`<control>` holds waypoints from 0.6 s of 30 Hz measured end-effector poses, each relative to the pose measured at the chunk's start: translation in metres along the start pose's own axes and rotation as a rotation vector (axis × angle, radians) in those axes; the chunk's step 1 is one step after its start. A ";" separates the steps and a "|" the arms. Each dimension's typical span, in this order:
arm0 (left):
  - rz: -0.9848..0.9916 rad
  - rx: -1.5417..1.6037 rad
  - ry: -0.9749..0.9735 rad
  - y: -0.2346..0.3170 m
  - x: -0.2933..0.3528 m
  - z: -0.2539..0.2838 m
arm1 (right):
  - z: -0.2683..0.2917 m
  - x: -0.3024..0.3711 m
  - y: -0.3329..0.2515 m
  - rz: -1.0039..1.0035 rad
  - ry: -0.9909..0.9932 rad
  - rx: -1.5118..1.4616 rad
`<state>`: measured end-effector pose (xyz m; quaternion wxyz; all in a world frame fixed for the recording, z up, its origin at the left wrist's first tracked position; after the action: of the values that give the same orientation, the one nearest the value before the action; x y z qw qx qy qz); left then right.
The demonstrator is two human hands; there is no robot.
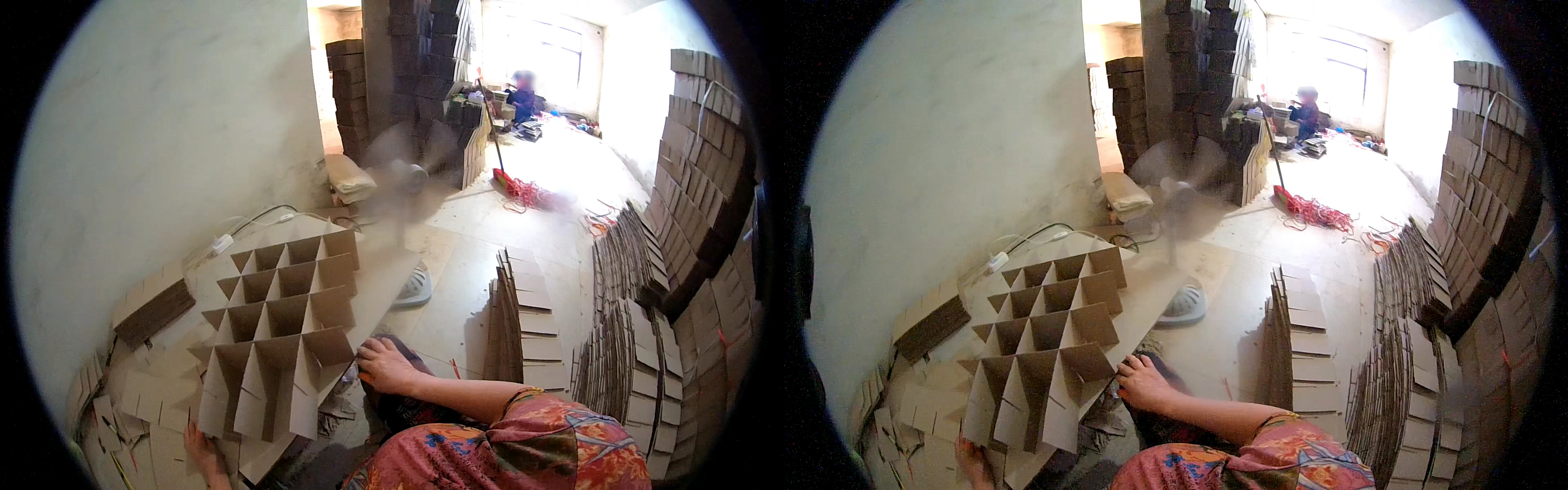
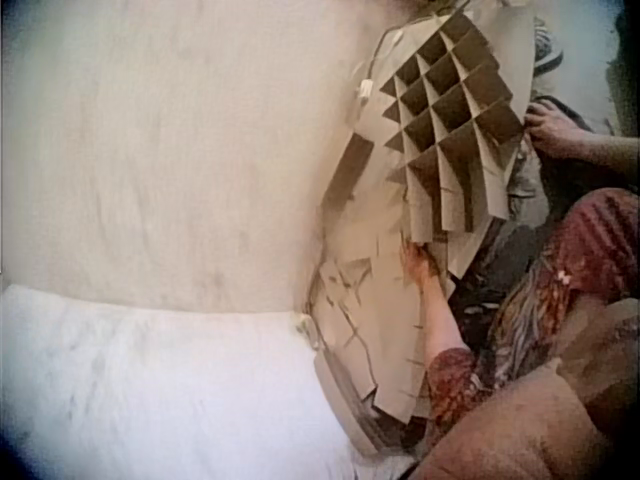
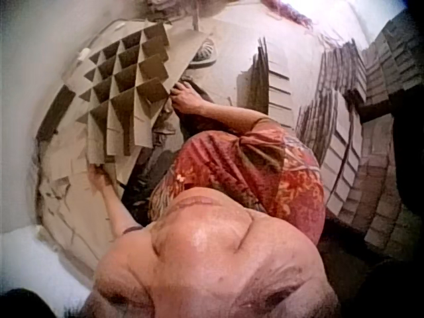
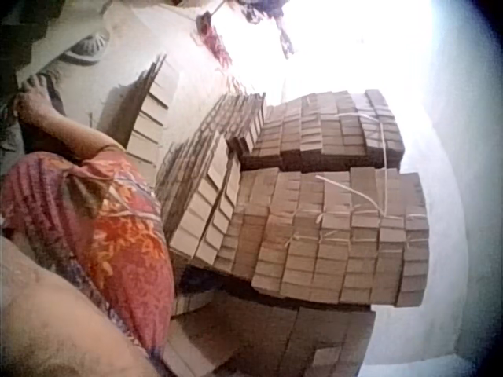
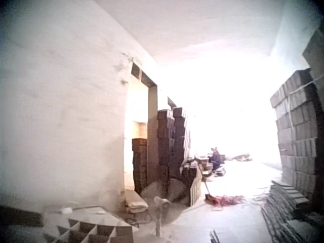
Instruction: The person sits on the floor and assembles a multi-compartment cardboard divider. They mark pieces with a pen, then fold and interlock pre-cut cardboard sections to form a grid-like structure.
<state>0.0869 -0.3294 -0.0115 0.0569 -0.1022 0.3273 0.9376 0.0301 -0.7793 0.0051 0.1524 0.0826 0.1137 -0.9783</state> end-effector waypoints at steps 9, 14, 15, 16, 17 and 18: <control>0.165 0.736 0.135 -0.044 -0.001 -0.021 | 0.101 -0.029 0.061 -0.127 0.562 -0.704; 0.067 0.359 -0.061 -0.045 -0.012 -0.017 | 0.165 -0.070 0.069 -0.126 0.509 -0.980; 0.085 0.356 -0.058 -0.050 -0.009 -0.018 | 0.166 -0.075 0.070 -0.160 0.480 -1.086; 0.103 0.354 -0.055 -0.055 -0.007 -0.019 | 0.165 -0.081 0.073 -0.155 0.474 -1.133; 0.162 0.368 -0.040 -0.039 -0.007 -0.023 | 0.160 -0.082 0.081 -0.166 0.470 -1.169; 0.175 0.295 -0.029 -0.037 -0.005 -0.021 | 0.153 -0.084 0.086 -0.168 0.465 -1.216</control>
<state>0.1012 -0.3143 -0.0489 -0.0057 -0.0503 0.4683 0.8821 0.1170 -0.8736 0.1517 0.0663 0.1820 0.6825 -0.7048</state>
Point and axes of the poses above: each hand's wrist, its own x-axis away from the middle knuckle, its own z-axis out of the back of the hand, y = z × x, the point moved 7 cm from there along -x, towards the middle knuckle, and after that the axes turned 11 degrees about -y, right-handed, at the moved point
